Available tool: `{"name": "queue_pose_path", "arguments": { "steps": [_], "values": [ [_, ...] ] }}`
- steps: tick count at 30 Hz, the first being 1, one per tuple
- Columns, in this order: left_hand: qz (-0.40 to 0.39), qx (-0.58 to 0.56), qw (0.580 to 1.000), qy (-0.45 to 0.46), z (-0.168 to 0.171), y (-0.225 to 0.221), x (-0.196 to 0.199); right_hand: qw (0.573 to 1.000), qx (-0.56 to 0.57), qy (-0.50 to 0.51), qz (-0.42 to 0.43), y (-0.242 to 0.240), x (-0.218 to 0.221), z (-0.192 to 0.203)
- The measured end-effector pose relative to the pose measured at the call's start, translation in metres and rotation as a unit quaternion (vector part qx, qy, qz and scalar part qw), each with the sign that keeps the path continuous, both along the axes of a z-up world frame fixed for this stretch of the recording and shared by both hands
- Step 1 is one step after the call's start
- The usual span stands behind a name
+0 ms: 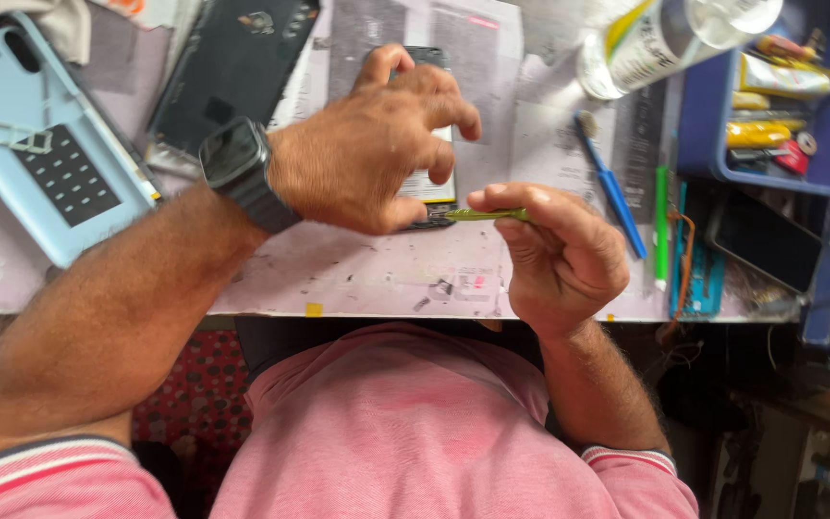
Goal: The person uses a green utility knife to pry and remove a small circuit board from the bottom of a disassembled smartphone. The person then uses the knife to scrape adhesive residue from the phone's interior frame.
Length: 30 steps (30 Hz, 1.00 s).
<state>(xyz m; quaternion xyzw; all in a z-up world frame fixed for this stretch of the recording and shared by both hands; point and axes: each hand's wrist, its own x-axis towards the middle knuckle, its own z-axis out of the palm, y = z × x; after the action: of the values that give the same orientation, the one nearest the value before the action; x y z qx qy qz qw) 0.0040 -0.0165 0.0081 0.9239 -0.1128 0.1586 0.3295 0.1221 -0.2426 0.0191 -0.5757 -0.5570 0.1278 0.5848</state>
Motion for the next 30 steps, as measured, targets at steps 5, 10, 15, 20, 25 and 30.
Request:
{"name": "queue_pose_path", "arguments": {
  "steps": [5, 10, 15, 20, 25, 30],
  "values": [
    [-0.005, 0.007, 1.000, -0.016, 0.000, -0.026, 0.019, 0.997, 0.055, 0.056, -0.029, -0.013, 0.013, -0.005],
    [-0.021, 0.023, 1.000, -0.004, -0.007, -0.039, 0.035, 0.995, 0.054, 0.075, -0.044, -0.025, 0.023, -0.006],
    [-0.017, 0.027, 0.999, 0.003, -0.004, -0.044, 0.037, 0.991, 0.057, 0.092, -0.079, -0.037, 0.032, -0.010],
    [0.039, 0.120, 0.992, 0.015, 0.014, -0.031, 0.018, 0.988, 0.061, 0.100, -0.095, -0.048, 0.045, -0.016],
    [0.130, 0.169, 0.975, 0.062, 0.027, -0.042, -0.026, 0.997, -0.002, 0.041, -0.071, -0.048, 0.057, -0.008],
    [0.201, 0.154, 0.965, 0.074, 0.021, -0.063, -0.046, 0.990, -0.122, -0.024, -0.073, -0.029, 0.054, 0.008]
  ]
}}
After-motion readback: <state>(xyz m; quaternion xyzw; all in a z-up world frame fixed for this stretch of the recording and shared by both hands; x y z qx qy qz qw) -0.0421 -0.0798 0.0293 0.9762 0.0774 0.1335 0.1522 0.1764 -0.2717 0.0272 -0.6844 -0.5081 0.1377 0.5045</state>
